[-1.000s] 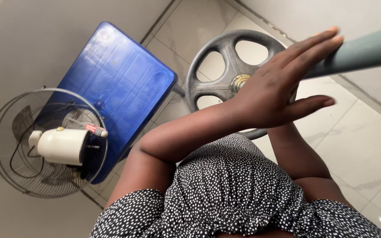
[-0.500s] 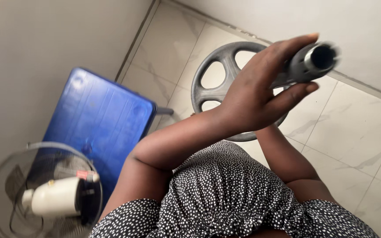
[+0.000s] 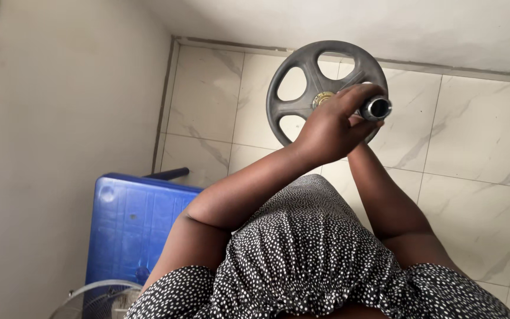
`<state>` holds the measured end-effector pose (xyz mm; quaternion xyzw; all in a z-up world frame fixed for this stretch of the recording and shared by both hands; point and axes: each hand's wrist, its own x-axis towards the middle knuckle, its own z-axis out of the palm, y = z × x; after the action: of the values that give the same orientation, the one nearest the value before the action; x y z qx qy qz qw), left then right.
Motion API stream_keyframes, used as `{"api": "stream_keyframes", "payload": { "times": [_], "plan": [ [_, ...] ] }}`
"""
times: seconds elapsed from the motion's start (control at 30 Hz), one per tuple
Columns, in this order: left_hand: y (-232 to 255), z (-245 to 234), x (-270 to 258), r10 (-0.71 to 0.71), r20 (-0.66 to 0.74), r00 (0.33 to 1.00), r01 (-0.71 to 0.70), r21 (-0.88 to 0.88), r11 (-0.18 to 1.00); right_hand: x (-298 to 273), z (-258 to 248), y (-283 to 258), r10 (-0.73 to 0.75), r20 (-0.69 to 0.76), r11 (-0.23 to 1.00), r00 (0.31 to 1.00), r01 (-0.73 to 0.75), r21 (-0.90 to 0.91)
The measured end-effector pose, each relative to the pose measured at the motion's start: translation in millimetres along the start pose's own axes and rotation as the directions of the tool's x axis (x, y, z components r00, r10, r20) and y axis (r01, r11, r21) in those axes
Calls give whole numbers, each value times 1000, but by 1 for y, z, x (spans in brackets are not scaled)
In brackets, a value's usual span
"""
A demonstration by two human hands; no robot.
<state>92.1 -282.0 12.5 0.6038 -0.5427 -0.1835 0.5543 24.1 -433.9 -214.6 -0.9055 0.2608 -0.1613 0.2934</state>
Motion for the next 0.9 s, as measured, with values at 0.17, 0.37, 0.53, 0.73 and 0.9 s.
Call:
{"api": "stream_keyframes", "payload": {
  "times": [0.17,0.37,0.53,0.73,0.9],
  "plan": [
    [-50,16,29,-60,48,997,62,-32,998,9,52,115,-16,104,937,994,51,-346],
    [-85,43,68,-16,82,997,22,-72,997,16,50,162,103,164,939,981,-150,311],
    [-115,92,102,-357,30,933,359,-82,930,35,2,161,-12,11,972,1000,9,235],
    [-175,133,111,-520,-113,847,469,-305,829,93,-142,108,-59,404,998,913,67,-7],
    [-196,153,102,-447,-176,877,422,-160,892,98,-262,42,-412,138,895,901,372,246]
  ]
}}
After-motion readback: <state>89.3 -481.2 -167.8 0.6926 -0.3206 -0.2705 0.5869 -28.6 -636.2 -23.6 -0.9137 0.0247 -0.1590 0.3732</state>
